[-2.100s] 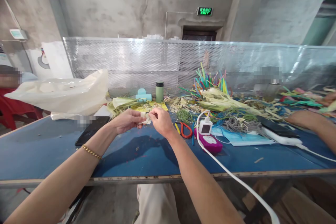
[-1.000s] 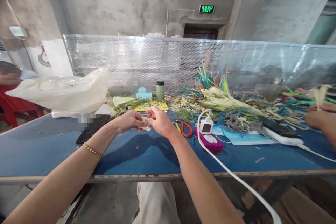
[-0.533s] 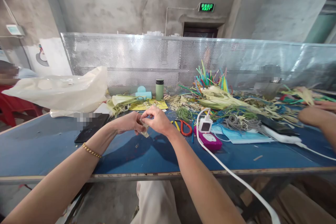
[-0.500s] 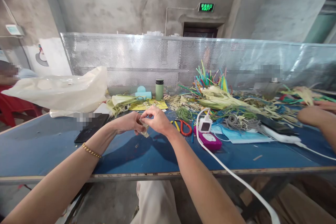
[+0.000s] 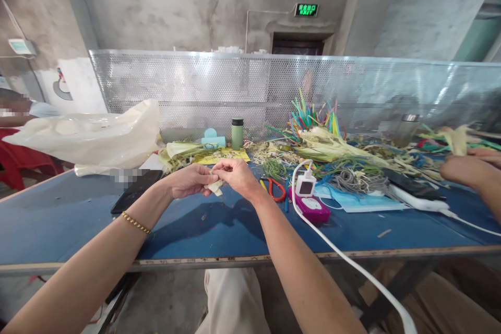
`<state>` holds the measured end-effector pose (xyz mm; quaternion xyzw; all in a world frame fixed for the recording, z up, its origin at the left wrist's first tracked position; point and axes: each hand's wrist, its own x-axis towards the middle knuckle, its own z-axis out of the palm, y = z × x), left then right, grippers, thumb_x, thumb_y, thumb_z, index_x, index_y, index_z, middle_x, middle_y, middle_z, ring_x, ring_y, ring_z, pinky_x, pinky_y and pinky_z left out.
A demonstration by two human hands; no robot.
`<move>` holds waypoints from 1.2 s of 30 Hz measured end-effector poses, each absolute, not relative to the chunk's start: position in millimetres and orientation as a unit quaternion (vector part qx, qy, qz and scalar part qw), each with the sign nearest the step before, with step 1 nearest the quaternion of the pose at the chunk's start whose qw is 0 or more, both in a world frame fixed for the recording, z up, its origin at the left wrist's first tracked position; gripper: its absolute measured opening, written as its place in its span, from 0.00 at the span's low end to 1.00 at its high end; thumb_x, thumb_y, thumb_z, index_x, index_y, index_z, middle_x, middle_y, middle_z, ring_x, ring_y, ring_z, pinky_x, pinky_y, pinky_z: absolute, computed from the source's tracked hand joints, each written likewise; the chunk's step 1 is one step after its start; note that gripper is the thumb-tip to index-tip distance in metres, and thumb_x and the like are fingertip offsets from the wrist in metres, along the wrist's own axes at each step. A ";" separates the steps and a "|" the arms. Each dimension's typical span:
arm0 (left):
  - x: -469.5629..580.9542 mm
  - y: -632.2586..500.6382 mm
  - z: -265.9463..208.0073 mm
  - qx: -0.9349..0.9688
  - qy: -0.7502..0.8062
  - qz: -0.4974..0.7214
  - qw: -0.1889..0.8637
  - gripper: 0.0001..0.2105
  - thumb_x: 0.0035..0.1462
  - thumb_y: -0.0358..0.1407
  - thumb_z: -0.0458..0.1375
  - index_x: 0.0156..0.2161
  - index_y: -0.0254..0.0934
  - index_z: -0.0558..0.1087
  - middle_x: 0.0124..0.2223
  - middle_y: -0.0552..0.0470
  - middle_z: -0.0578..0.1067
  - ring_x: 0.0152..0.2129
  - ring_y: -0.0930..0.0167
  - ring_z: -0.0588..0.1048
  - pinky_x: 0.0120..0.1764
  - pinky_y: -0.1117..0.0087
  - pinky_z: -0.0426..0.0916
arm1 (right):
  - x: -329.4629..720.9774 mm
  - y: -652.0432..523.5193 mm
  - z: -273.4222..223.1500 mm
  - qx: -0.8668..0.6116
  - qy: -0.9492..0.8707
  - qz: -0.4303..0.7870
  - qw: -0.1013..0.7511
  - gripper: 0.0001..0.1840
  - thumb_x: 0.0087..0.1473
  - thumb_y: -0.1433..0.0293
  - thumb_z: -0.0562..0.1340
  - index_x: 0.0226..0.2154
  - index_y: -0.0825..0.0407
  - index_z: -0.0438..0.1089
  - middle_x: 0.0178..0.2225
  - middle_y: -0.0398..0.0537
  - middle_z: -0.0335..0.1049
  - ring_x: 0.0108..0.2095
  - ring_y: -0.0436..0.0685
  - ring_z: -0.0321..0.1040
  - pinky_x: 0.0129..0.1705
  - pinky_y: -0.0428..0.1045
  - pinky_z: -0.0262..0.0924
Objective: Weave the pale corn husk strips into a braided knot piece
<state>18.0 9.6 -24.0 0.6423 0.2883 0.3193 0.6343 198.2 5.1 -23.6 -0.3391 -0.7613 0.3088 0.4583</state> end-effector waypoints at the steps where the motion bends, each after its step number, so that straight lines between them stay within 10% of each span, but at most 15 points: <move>1: 19.0 8.8 -23.6 0.643 0.288 0.327 0.629 0.15 0.42 0.41 0.71 0.27 0.29 0.76 0.24 0.51 0.73 0.20 0.77 0.69 0.26 0.73 0.65 | 198.5 5.1 -23.3 -0.341 -0.758 0.306 0.465 0.12 0.49 0.62 0.66 0.29 0.55 0.74 0.25 0.44 0.71 0.26 0.50 0.65 0.29 0.45 0.60; 9: 23.5 9.0 -21.1 0.664 0.310 0.420 0.535 0.15 0.45 0.41 0.69 0.26 0.28 0.76 0.25 0.49 0.74 0.21 0.75 0.69 0.25 0.72 0.66 | 206.9 3.8 -19.7 -0.441 -0.710 0.280 0.472 0.21 0.52 0.54 0.63 0.25 0.56 0.69 0.24 0.47 0.70 0.21 0.50 0.65 0.21 0.44 0.57; 36: 25.7 7.3 -20.9 0.725 0.333 0.416 0.436 0.15 0.48 0.44 0.65 0.24 0.31 0.74 0.23 0.51 0.72 0.20 0.75 0.67 0.24 0.72 0.65 | 206.2 -1.1 -19.4 -0.435 -0.727 0.303 0.436 0.03 0.48 0.72 0.62 0.27 0.56 0.71 0.22 0.45 0.71 0.20 0.47 0.64 0.18 0.41 0.55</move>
